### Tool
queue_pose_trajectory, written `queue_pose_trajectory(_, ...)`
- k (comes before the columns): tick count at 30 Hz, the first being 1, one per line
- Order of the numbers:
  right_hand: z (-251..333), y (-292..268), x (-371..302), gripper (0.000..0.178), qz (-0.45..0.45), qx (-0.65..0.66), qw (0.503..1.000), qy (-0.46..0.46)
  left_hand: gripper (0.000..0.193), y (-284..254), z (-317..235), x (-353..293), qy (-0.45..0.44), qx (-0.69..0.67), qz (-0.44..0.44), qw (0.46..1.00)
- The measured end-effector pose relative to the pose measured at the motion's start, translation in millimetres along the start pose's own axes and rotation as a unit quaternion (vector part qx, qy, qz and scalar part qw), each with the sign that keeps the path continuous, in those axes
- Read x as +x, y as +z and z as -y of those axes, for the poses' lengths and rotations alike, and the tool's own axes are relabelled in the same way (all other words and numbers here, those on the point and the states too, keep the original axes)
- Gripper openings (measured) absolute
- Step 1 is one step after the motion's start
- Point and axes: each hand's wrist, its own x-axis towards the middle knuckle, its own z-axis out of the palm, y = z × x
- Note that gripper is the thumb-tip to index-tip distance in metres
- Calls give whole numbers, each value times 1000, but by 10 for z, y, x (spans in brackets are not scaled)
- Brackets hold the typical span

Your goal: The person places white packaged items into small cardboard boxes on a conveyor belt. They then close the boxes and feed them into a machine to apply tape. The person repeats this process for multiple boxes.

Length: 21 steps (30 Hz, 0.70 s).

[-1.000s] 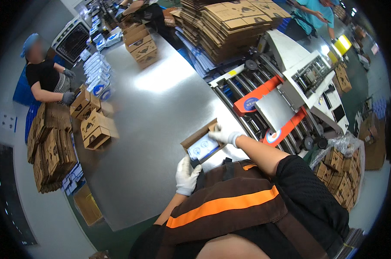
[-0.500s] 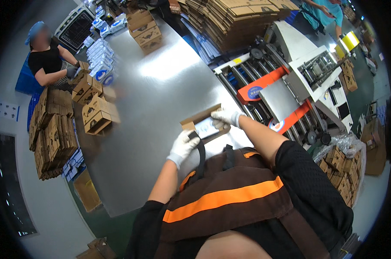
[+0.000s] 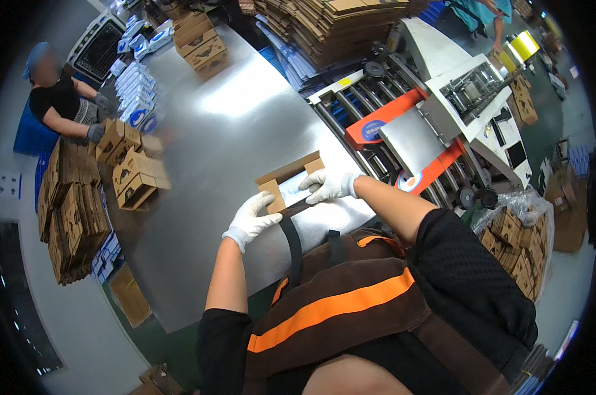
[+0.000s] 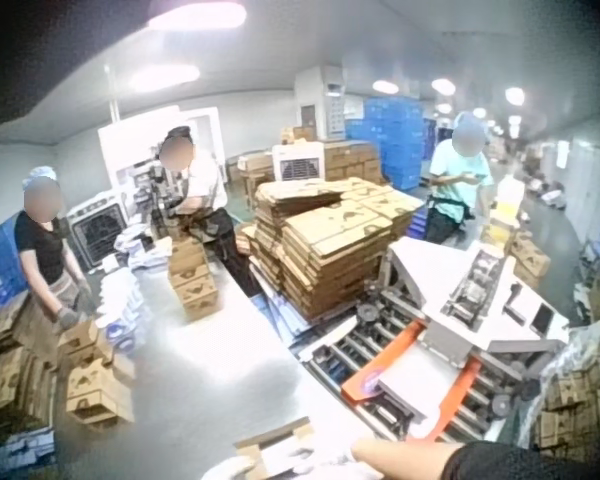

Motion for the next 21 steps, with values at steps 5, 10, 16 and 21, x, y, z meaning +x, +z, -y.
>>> queue_pose_trajectory(5, -154, 17, 115, 30, -43, 93, 995, -22, 35, 306, 611, 243, 2, -19, -149, 989)
queue_pose_trajectory(10, 362, 182, -22, 41, -273, -420, 807, -311, 85, 770, 475, 246, -65, -2, -397, 915)
queue_pose_trajectory(16, 36, 281, 93, 65, -361, -363, 821, -252, 103, 1027, 319, 460, -173, -152, -143, 963)
queue_pose_trajectory(21, -694, 461, -362, 73, -317, -351, 858, -201, 106, 1363, 124, 595, -192, -241, -1, 951)
